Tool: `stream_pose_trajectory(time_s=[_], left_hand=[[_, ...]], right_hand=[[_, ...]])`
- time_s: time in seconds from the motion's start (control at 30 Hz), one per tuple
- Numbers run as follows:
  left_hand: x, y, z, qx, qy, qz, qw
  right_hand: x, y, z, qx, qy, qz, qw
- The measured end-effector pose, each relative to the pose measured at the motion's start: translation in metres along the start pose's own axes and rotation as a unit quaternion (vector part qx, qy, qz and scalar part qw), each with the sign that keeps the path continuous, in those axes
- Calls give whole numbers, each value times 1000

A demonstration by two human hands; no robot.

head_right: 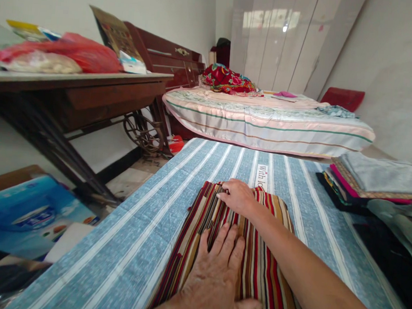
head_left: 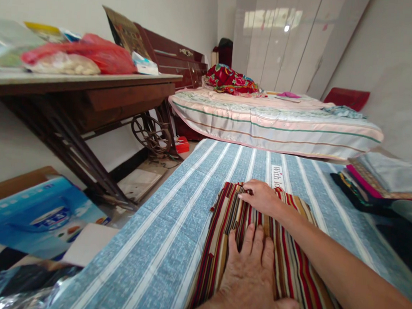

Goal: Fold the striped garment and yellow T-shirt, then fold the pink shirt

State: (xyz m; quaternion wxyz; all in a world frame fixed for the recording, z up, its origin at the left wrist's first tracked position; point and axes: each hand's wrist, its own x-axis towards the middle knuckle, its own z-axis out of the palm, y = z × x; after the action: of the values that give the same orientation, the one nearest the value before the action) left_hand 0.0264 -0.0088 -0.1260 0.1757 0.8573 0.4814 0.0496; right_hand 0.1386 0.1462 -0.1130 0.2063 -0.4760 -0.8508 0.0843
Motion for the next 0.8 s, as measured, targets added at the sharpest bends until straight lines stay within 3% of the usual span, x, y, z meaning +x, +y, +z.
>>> stream_pose_trajectory(time_s=[0.23,0.43,0.57,0.67,0.73,0.8], left_hand=[[1,3,-1,31,24,-32,999],[4,1,2,49,25,-32,998],[5,-1,6,69,60,-25,996],[6,0,4,79,53,-23,995],[7,1,1,89,45,-24,995],[9,2,-3,93,34,-24,995]], right_hand=[[8,-3,14,-49,82,-21,995],[-18,-10,-6,-50,147,1,988],[-40,-13,-4,2,59,-72,996],[-44,-12,3,-4,0,-76,997],[-47,-13,-3,-7,4,-67,998],[-57,-15,-17,16,50,-46,998]])
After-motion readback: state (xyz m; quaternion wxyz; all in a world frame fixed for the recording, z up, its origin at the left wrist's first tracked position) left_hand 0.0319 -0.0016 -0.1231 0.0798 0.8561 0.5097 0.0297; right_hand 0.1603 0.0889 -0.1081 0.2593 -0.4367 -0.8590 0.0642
